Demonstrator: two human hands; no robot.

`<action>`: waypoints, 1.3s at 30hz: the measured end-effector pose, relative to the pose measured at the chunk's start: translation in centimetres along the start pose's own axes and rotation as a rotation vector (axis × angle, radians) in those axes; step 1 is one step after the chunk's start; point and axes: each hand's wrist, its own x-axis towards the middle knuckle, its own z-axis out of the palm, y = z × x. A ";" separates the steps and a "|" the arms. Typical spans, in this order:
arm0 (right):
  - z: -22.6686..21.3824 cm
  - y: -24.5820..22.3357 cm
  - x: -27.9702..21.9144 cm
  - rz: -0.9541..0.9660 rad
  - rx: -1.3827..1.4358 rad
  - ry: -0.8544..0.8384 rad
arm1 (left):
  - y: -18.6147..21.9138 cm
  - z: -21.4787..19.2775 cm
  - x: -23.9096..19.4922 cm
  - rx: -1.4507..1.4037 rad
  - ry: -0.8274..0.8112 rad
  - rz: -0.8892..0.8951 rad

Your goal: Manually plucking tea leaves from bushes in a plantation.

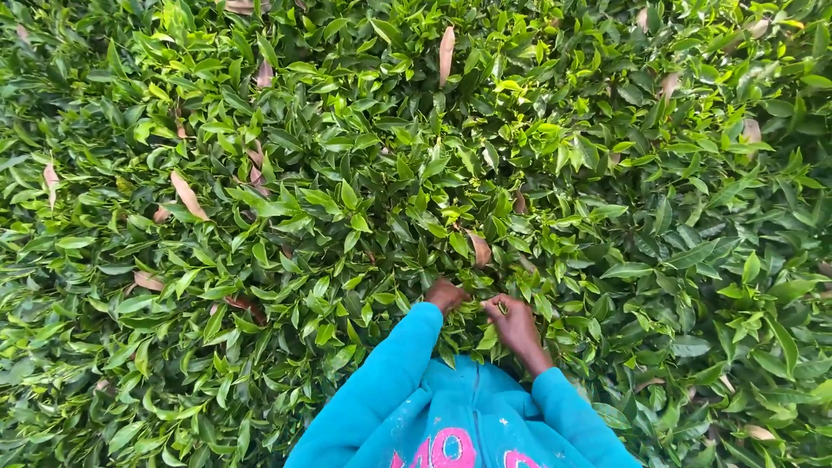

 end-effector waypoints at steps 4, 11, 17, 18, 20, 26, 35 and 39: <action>-0.7 0.8 -0.6 0.009 -0.004 0.029 | -0.9 -0.8 -1.0 0.332 0.129 0.441; -1.6 -2.2 -1.6 0.051 0.000 0.038 | 1.4 -5.3 -11.2 -0.451 0.270 0.547; 5.6 1.7 6.4 0.040 -0.119 -0.124 | -0.9 -7.4 -18.2 -1.007 0.226 0.392; 6.4 2.4 7.1 0.030 -0.119 -0.131 | -3.0 -7.5 -18.1 -1.008 0.239 0.395; 8.0 3.7 8.2 0.103 -0.337 -0.207 | -7.3 -7.3 -18.2 -1.166 0.266 0.381; 1.3 -2.4 1.5 -0.484 -0.256 -0.220 | -14.3 -6.2 -22.2 -1.191 0.372 0.355; 3.3 -8.9 2.0 -0.233 -0.073 -0.324 | -15.7 -1.7 -24.1 -1.144 0.427 0.269; 6.2 -12.8 3.1 -0.153 -0.061 -0.364 | -15.7 -1.3 -23.5 -0.859 0.640 0.418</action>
